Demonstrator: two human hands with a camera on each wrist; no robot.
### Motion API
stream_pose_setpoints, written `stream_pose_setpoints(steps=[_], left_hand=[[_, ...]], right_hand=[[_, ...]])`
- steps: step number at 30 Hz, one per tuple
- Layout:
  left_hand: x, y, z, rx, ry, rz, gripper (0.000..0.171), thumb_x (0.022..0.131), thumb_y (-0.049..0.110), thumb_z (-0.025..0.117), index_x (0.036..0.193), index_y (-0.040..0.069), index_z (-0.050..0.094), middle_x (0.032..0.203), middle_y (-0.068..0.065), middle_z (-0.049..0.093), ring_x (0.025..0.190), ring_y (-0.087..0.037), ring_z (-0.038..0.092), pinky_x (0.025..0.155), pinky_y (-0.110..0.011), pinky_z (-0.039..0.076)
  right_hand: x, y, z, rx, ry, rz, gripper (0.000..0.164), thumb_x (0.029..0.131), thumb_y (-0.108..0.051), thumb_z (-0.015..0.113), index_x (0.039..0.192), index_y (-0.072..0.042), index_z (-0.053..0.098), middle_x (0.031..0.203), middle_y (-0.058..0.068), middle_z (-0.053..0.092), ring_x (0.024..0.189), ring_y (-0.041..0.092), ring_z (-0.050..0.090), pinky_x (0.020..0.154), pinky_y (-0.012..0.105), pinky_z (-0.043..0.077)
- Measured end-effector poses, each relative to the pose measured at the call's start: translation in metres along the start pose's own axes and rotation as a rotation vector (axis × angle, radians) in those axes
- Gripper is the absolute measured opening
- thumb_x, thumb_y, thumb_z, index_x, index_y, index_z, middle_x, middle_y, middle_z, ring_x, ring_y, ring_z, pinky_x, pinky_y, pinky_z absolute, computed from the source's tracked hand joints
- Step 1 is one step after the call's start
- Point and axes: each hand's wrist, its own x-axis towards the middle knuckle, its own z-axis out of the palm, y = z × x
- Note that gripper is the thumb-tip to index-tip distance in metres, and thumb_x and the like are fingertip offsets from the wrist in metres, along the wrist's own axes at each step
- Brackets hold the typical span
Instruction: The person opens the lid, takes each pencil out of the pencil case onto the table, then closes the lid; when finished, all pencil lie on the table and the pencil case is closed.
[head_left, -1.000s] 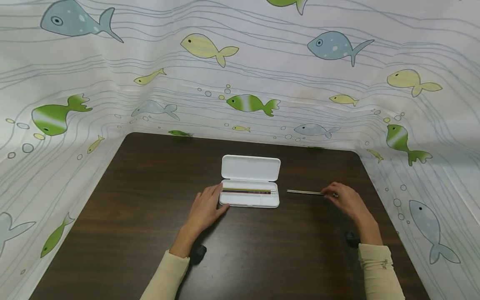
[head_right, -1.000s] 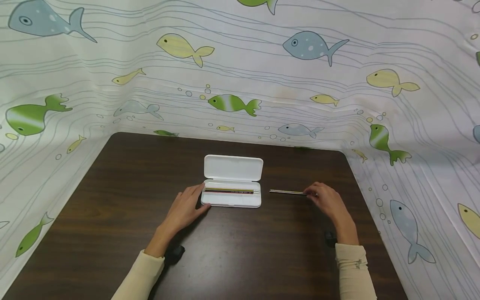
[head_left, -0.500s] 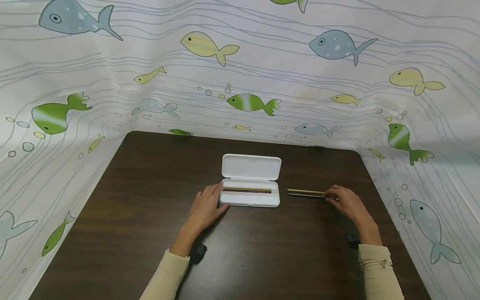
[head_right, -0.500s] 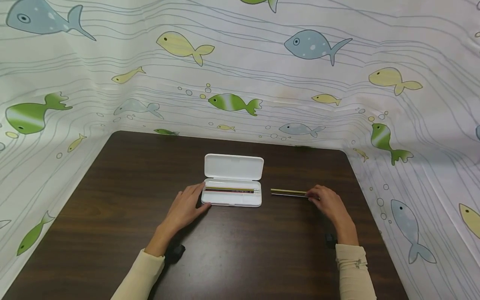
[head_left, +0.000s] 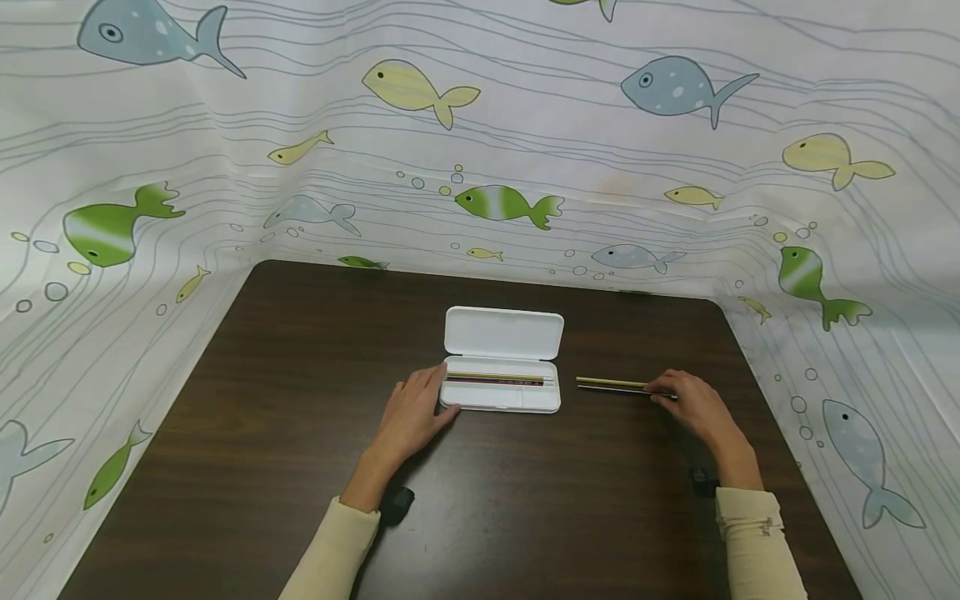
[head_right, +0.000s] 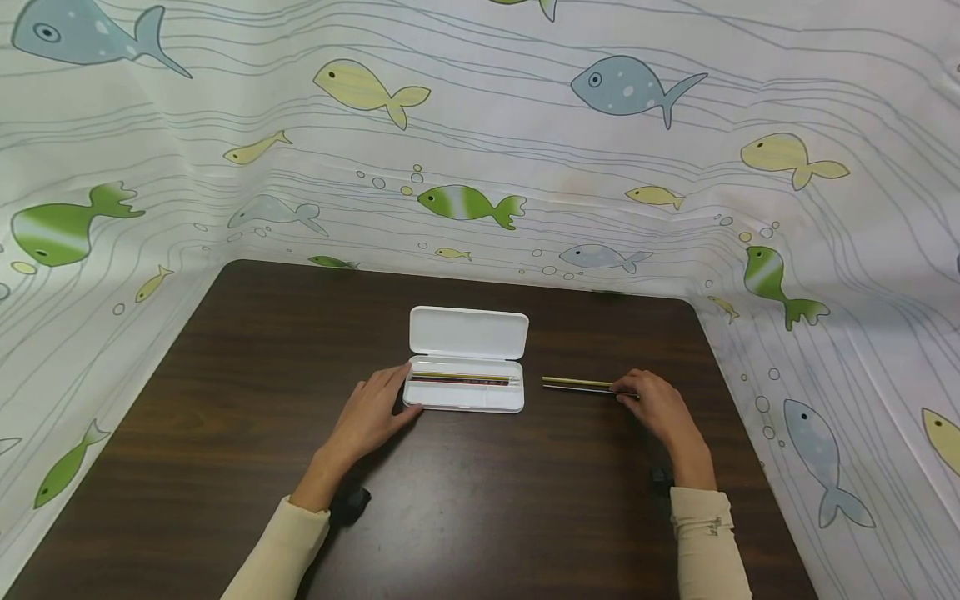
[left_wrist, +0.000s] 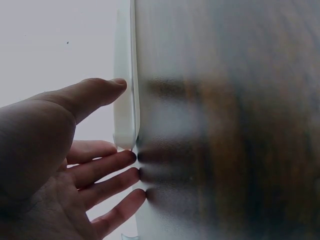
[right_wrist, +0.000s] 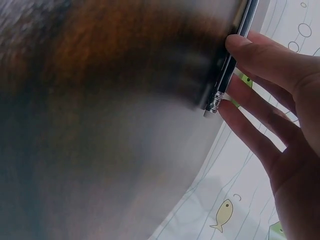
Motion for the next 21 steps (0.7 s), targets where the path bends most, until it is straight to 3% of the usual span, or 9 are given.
stream_pose_setpoints(steps=[9, 21], left_hand=[[0.0, -0.001, 0.001, 0.001, -0.004, 0.001, 0.072, 0.087, 0.033, 0.075, 0.144, 0.001, 0.046, 0.136, -0.014, 0.055, 0.124, -0.031, 0.049, 0.087, -0.048, 0.04], [0.0, 0.0, 0.0, 0.02, -0.008, -0.003, 0.073, 0.087, 0.034, 0.075, 0.144, 0.0, 0.045, 0.136, -0.015, 0.054, 0.124, -0.032, 0.049, 0.088, -0.049, 0.04]], right_hand=[[0.001, -0.002, -0.002, -0.004, -0.023, 0.023, 0.021, 0.08, -0.004, 0.079, 0.1, -0.009, 0.076, 0.097, 0.005, 0.067, 0.092, 0.031, 0.065, 0.077, 0.052, 0.048], [0.011, -0.018, -0.018, -0.007, 0.053, -0.025, 0.018, 0.082, -0.007, 0.078, 0.099, -0.01, 0.075, 0.096, 0.003, 0.067, 0.09, 0.028, 0.064, 0.076, 0.051, 0.049]])
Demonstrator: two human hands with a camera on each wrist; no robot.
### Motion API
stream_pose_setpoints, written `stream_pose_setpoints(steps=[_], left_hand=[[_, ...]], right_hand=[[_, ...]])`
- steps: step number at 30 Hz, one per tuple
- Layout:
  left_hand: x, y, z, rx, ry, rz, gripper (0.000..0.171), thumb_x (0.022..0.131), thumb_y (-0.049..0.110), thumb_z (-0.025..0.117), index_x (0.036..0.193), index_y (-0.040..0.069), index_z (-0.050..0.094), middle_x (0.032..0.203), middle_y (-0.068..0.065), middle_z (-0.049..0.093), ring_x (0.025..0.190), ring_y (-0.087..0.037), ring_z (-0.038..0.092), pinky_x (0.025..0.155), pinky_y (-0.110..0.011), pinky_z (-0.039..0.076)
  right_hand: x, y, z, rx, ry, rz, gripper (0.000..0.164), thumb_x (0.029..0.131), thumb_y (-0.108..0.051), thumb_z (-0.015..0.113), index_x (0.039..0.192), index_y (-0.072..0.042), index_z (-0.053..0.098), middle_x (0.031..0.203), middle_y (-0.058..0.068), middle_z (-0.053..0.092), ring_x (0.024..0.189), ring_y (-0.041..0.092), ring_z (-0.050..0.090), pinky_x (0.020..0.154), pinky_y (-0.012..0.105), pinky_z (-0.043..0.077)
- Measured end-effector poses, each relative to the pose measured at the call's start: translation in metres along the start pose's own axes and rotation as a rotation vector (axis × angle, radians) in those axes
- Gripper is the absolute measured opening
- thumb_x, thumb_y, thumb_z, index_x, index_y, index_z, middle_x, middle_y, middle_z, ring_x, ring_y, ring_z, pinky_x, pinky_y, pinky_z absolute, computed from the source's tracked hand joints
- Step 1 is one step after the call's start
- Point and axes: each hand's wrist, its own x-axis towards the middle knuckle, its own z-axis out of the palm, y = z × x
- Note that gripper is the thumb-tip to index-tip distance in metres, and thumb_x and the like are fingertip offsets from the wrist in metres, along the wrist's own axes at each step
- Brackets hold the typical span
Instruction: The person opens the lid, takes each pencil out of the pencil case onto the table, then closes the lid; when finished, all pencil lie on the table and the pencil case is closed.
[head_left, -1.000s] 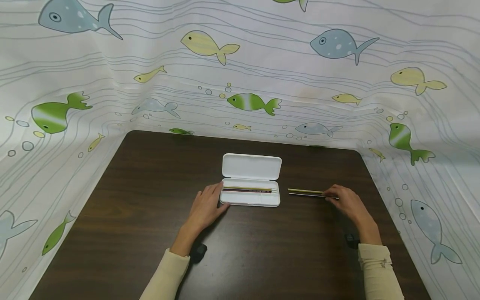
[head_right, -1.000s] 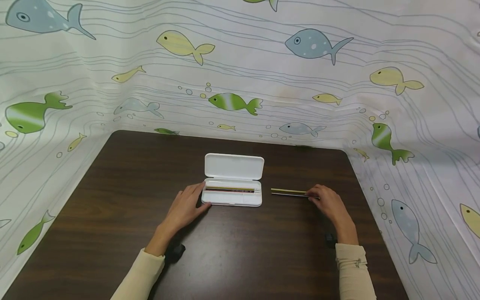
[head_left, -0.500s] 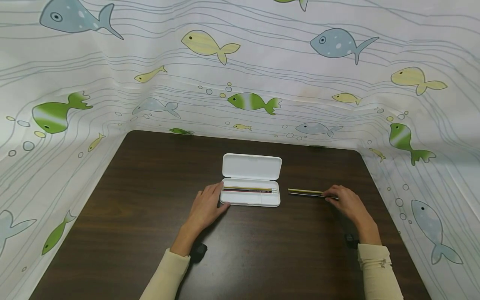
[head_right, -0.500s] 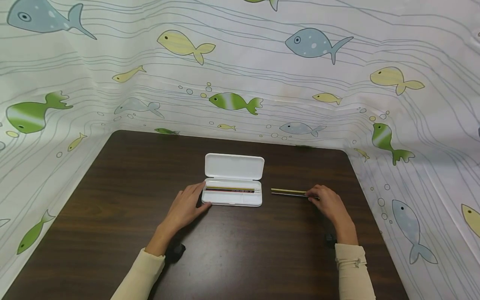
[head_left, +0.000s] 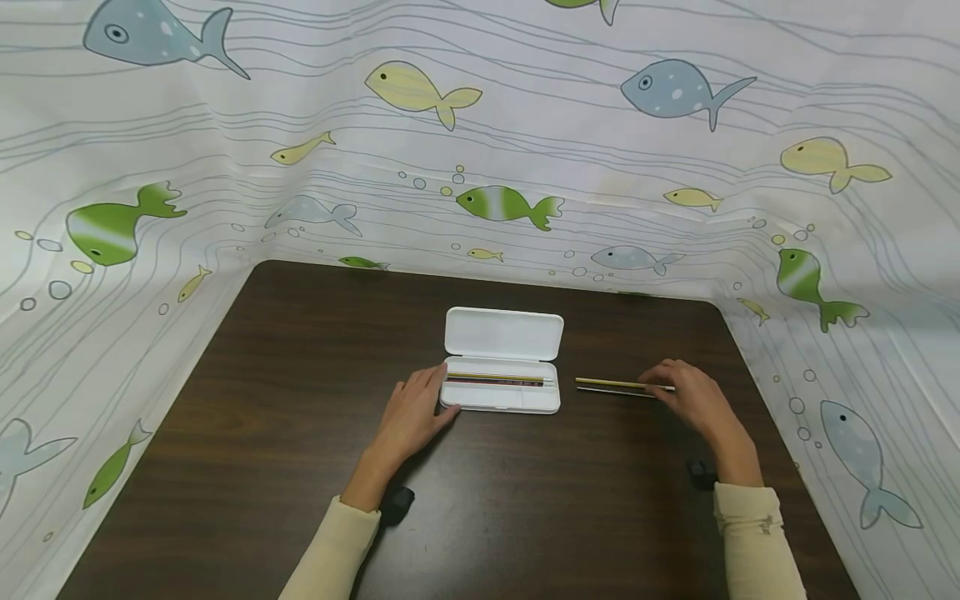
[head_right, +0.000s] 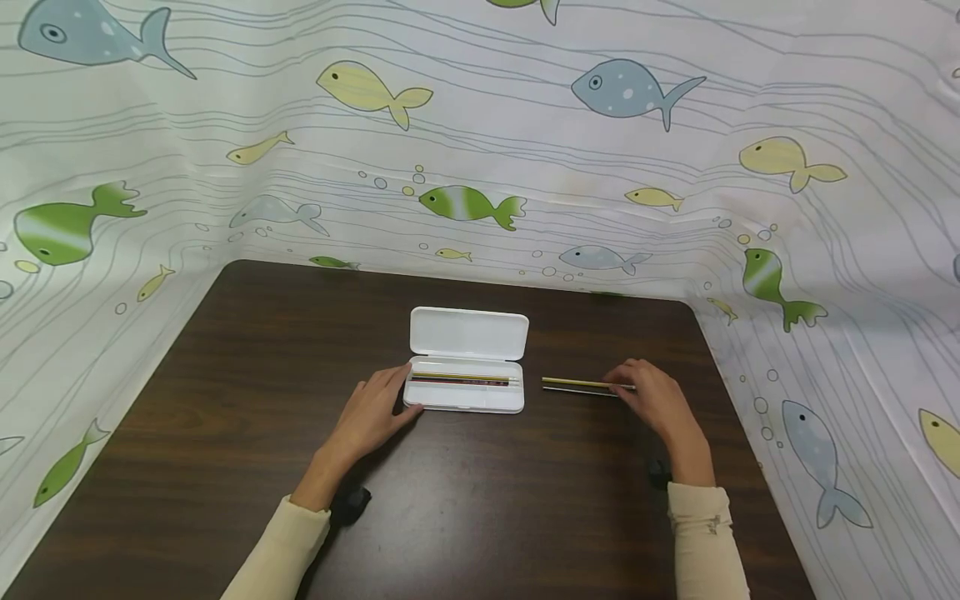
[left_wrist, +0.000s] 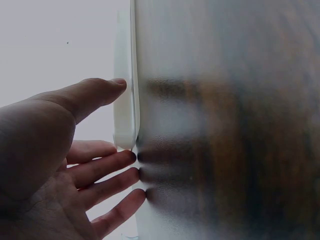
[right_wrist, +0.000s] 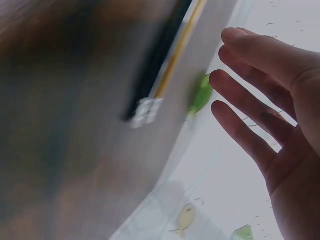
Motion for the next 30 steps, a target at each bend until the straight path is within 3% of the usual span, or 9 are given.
stream_pose_setpoints(steps=[10, 21, 30], left_hand=[[0.0, -0.001, -0.003, 0.001, -0.006, -0.01, 0.074, 0.086, 0.034, 0.076, 0.144, 0.001, 0.045, 0.136, -0.014, 0.054, 0.124, -0.031, 0.049, 0.087, -0.047, 0.04], [0.0, -0.002, -0.001, -0.012, -0.041, -0.02, 0.073, 0.088, 0.034, 0.073, 0.146, 0.002, 0.043, 0.139, -0.013, 0.053, 0.126, -0.03, 0.047, 0.09, -0.048, 0.039], [0.0, -0.003, -0.001, -0.005, -0.025, -0.023, 0.073, 0.087, 0.035, 0.075, 0.145, 0.002, 0.045, 0.137, -0.014, 0.054, 0.125, -0.03, 0.048, 0.091, -0.049, 0.04]], right_hand=[[0.043, -0.054, -0.009, 0.028, 0.032, -0.079, 0.018, 0.086, -0.015, 0.077, 0.103, -0.01, 0.075, 0.097, 0.001, 0.066, 0.092, 0.023, 0.064, 0.079, 0.048, 0.049], [0.083, -0.119, 0.023, 0.109, -0.051, -0.15, 0.017, 0.087, -0.015, 0.076, 0.104, -0.013, 0.076, 0.101, -0.002, 0.067, 0.093, 0.019, 0.063, 0.08, 0.042, 0.05], [0.099, -0.144, 0.042, 0.138, -0.127, -0.197, 0.016, 0.088, -0.015, 0.075, 0.104, -0.013, 0.076, 0.096, -0.005, 0.066, 0.089, 0.013, 0.063, 0.077, 0.036, 0.051]])
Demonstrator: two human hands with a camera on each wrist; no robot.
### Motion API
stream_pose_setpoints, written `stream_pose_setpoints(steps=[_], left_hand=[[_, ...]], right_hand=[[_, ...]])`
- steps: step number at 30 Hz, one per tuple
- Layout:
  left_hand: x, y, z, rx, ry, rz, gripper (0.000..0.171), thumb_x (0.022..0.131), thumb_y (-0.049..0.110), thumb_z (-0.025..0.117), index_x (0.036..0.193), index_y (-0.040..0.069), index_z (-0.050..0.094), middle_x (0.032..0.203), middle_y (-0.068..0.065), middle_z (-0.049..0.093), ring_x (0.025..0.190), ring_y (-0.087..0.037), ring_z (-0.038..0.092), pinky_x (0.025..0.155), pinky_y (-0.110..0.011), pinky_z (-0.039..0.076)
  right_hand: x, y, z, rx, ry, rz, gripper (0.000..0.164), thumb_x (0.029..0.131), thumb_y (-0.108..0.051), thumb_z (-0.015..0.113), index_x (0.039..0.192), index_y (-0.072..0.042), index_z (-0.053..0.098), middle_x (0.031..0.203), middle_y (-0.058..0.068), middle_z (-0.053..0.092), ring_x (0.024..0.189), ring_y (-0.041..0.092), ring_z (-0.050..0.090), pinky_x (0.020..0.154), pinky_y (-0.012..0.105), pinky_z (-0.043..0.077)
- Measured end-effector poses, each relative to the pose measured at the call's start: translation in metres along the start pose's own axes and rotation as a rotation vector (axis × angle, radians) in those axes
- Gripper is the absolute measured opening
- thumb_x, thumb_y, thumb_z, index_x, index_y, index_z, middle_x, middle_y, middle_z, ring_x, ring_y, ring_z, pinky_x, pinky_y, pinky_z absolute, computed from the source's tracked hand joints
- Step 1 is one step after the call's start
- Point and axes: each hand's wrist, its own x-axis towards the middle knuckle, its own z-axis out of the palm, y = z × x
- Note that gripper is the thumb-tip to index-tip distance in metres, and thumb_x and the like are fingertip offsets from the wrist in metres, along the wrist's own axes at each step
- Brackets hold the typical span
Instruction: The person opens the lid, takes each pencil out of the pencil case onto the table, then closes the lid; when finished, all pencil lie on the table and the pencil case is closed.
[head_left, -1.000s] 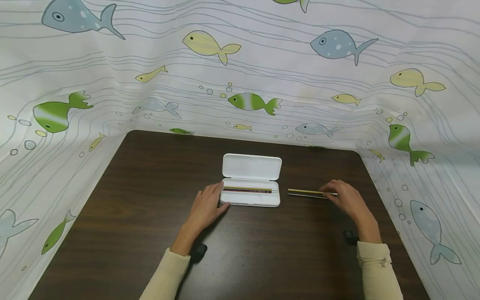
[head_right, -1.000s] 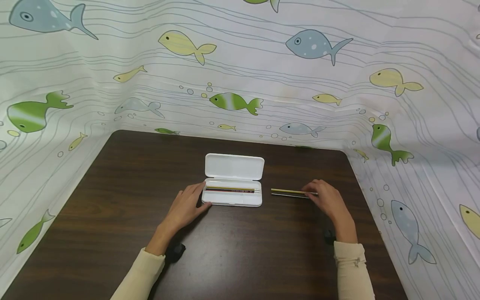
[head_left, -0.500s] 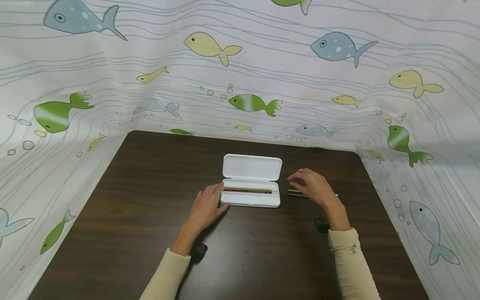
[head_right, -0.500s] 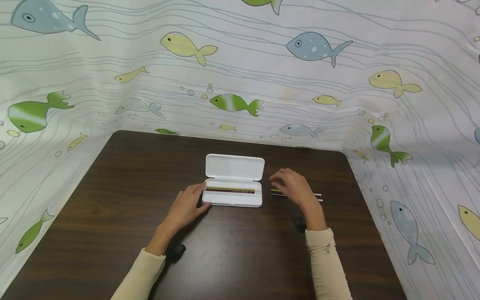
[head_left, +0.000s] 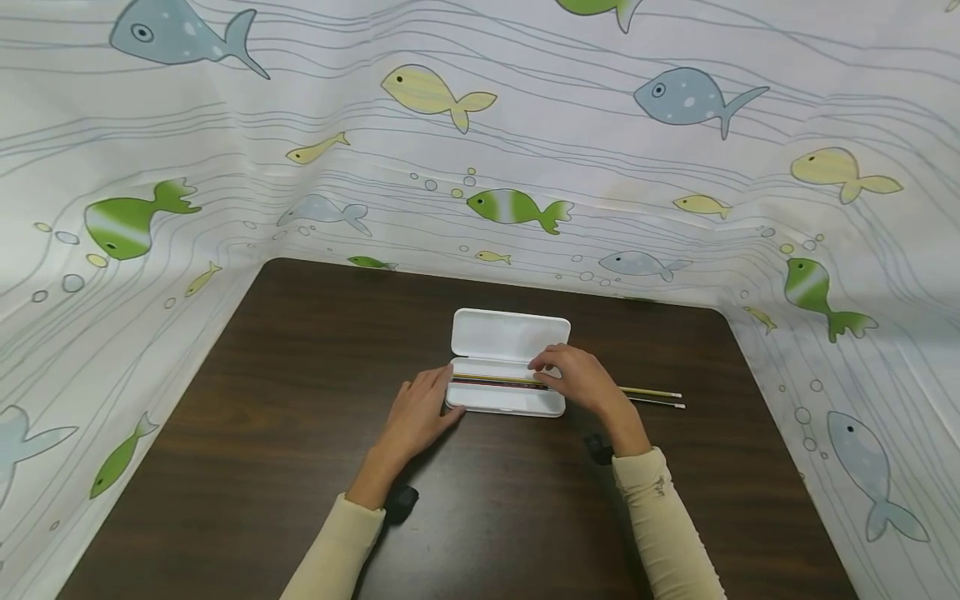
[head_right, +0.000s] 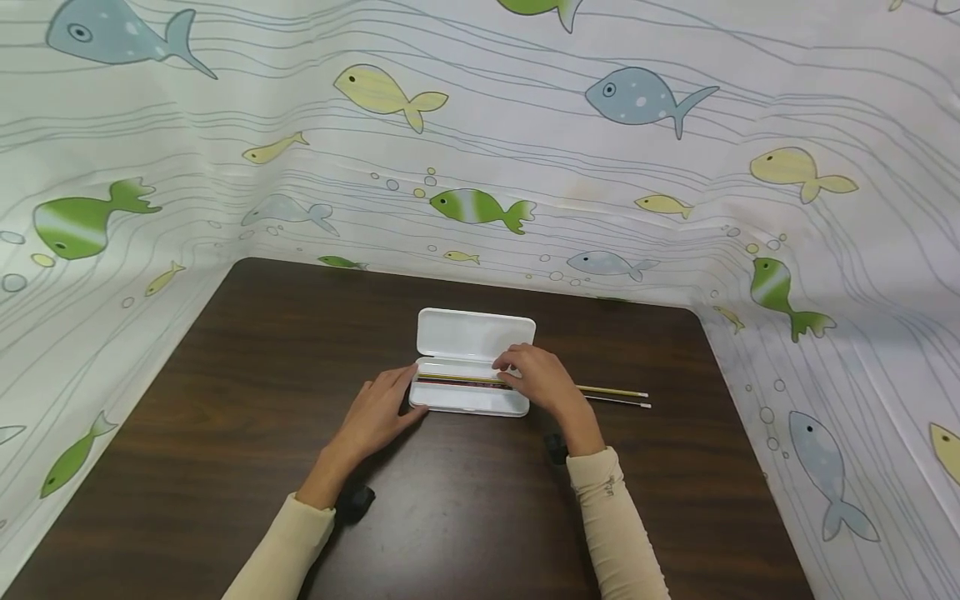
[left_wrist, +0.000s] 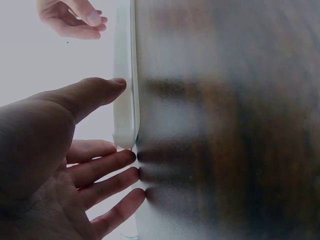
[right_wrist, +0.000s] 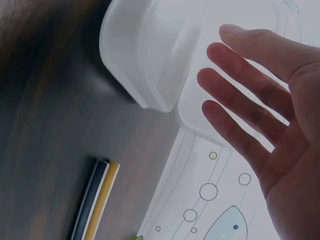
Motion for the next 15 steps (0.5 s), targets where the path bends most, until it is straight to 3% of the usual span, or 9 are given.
stream_pose_setpoints(steps=[15], left_hand=[[0.001, 0.0, 0.0, 0.001, 0.002, 0.009, 0.073, 0.087, 0.035, 0.075, 0.145, 0.002, 0.045, 0.138, -0.013, 0.053, 0.126, -0.03, 0.048, 0.092, -0.05, 0.04]], right_hand=[[0.008, 0.006, 0.017, 0.032, -0.072, -0.027, 0.017, 0.088, -0.013, 0.074, 0.105, -0.012, 0.075, 0.097, -0.002, 0.067, 0.088, 0.015, 0.064, 0.076, 0.035, 0.051]])
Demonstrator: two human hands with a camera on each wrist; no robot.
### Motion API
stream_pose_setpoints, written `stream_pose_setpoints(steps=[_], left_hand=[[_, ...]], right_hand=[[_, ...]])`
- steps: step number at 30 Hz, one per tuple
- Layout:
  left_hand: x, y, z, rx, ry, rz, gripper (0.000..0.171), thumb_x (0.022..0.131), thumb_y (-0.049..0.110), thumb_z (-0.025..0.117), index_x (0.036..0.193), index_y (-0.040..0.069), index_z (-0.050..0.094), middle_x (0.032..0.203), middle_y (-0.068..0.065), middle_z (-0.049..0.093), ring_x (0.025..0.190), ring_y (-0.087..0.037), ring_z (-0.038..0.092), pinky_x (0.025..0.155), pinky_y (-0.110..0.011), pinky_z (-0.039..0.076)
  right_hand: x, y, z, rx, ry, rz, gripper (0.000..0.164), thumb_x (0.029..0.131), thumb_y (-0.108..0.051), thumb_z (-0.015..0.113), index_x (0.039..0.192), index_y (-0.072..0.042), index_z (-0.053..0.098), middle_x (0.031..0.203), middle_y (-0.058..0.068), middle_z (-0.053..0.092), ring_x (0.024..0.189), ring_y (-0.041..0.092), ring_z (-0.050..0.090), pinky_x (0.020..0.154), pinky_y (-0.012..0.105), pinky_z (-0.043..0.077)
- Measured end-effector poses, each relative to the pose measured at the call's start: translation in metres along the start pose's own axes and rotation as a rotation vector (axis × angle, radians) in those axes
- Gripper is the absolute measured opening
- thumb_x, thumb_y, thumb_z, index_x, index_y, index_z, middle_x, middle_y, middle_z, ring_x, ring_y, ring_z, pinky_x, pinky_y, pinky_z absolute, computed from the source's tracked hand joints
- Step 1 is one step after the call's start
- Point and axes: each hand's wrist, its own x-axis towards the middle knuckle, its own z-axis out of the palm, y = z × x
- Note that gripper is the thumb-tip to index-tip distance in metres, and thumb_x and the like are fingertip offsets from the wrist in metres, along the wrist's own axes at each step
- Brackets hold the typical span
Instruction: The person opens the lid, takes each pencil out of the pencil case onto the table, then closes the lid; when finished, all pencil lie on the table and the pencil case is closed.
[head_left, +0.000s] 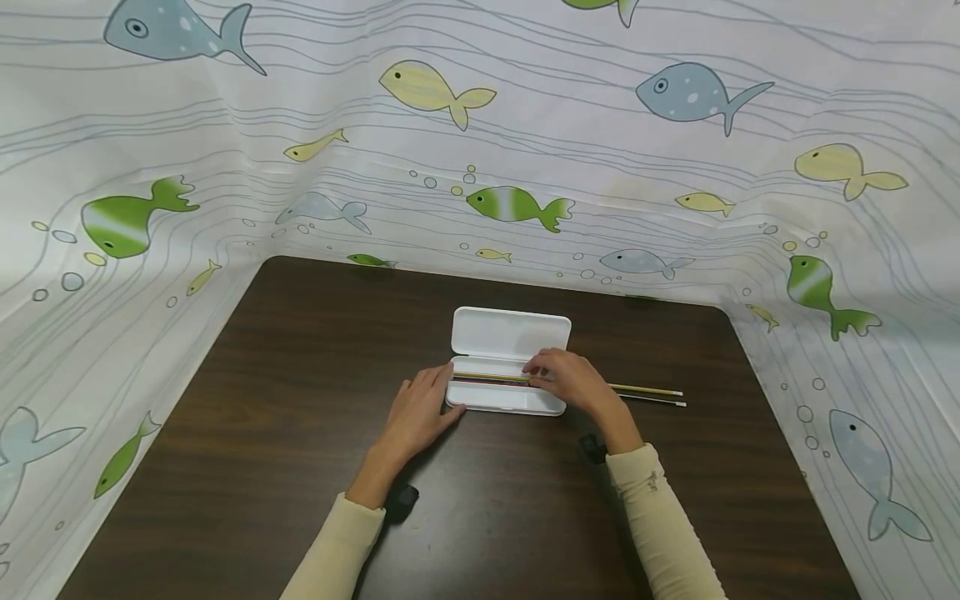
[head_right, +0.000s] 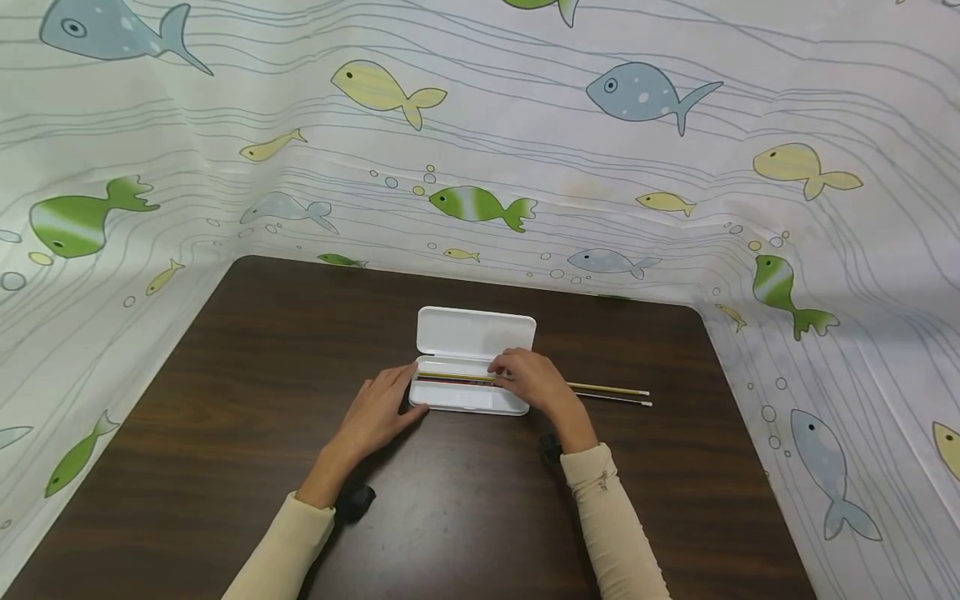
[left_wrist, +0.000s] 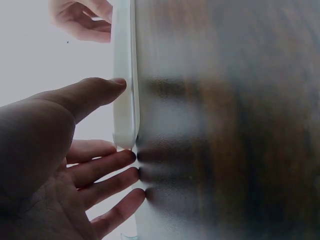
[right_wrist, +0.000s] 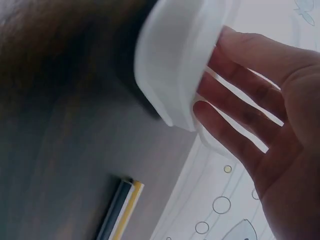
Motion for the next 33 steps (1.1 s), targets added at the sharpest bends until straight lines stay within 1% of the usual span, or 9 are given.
stream_pose_setpoints(steps=[3, 9, 12, 14, 19, 25, 28, 33], left_hand=[[0.0006, -0.0003, -0.0005, -0.001, -0.011, -0.003, 0.073, 0.088, 0.035, 0.074, 0.146, 0.002, 0.044, 0.139, -0.013, 0.053, 0.127, -0.03, 0.047, 0.092, -0.05, 0.04], [0.0013, 0.0001, -0.0005, 0.001, 0.012, 0.004, 0.073, 0.086, 0.034, 0.075, 0.145, 0.002, 0.045, 0.137, -0.014, 0.054, 0.125, -0.031, 0.048, 0.09, -0.049, 0.04], [0.0013, 0.0002, -0.0006, 0.0, 0.007, 0.002, 0.073, 0.087, 0.034, 0.075, 0.145, 0.002, 0.044, 0.137, -0.014, 0.054, 0.126, -0.031, 0.048, 0.09, -0.049, 0.04], [0.0014, 0.0001, -0.0005, -0.002, -0.008, -0.005, 0.073, 0.088, 0.034, 0.074, 0.146, 0.003, 0.043, 0.138, -0.013, 0.053, 0.127, -0.031, 0.047, 0.091, -0.049, 0.04], [0.0006, -0.0003, -0.0006, -0.006, -0.018, -0.007, 0.073, 0.088, 0.034, 0.074, 0.146, 0.003, 0.043, 0.139, -0.013, 0.052, 0.127, -0.03, 0.046, 0.091, -0.048, 0.04], [-0.0004, 0.0003, -0.0008, -0.004, 0.001, -0.003, 0.073, 0.087, 0.034, 0.075, 0.145, 0.002, 0.044, 0.138, -0.014, 0.053, 0.126, -0.031, 0.047, 0.091, -0.049, 0.04], [-0.0008, 0.0004, -0.0004, -0.003, 0.011, 0.002, 0.073, 0.087, 0.034, 0.075, 0.145, 0.001, 0.044, 0.137, -0.014, 0.053, 0.126, -0.031, 0.048, 0.091, -0.05, 0.04], [-0.0015, 0.0002, 0.0003, 0.001, 0.014, 0.004, 0.073, 0.088, 0.033, 0.074, 0.145, 0.001, 0.044, 0.138, -0.014, 0.053, 0.126, -0.031, 0.047, 0.09, -0.05, 0.04]], right_hand=[[0.0023, 0.0016, 0.0042, -0.001, -0.013, 0.005, 0.018, 0.087, -0.012, 0.075, 0.105, -0.012, 0.075, 0.098, -0.002, 0.067, 0.088, 0.014, 0.063, 0.076, 0.034, 0.051], [0.0039, -0.0019, 0.0042, -0.022, -0.009, 0.0, 0.019, 0.086, -0.009, 0.076, 0.104, -0.011, 0.075, 0.097, -0.001, 0.067, 0.087, 0.015, 0.062, 0.076, 0.037, 0.05], [0.0041, -0.0036, 0.0042, -0.024, -0.016, 0.006, 0.018, 0.086, -0.008, 0.075, 0.105, -0.011, 0.075, 0.097, -0.001, 0.066, 0.087, 0.015, 0.06, 0.076, 0.038, 0.049], [0.0038, -0.004, 0.0042, -0.018, -0.018, 0.008, 0.018, 0.086, -0.008, 0.075, 0.104, -0.011, 0.075, 0.096, -0.002, 0.064, 0.086, 0.015, 0.059, 0.075, 0.037, 0.049], [0.0026, -0.0036, 0.0045, -0.012, -0.004, 0.001, 0.016, 0.085, -0.009, 0.077, 0.101, -0.011, 0.075, 0.093, -0.002, 0.061, 0.083, 0.014, 0.057, 0.073, 0.037, 0.048], [0.0019, -0.0044, 0.0049, 0.007, 0.005, 0.007, 0.013, 0.087, -0.008, 0.075, 0.099, -0.011, 0.076, 0.093, -0.004, 0.063, 0.082, 0.014, 0.058, 0.074, 0.037, 0.049], [0.0014, -0.0044, 0.0043, -0.01, 0.022, 0.002, 0.013, 0.087, -0.008, 0.075, 0.1, -0.012, 0.076, 0.094, -0.004, 0.064, 0.084, 0.013, 0.059, 0.075, 0.037, 0.049], [-0.0002, -0.0048, -0.0011, -0.064, 0.075, -0.02, 0.015, 0.087, -0.01, 0.075, 0.101, -0.014, 0.076, 0.097, -0.005, 0.064, 0.087, 0.011, 0.059, 0.075, 0.034, 0.049]])
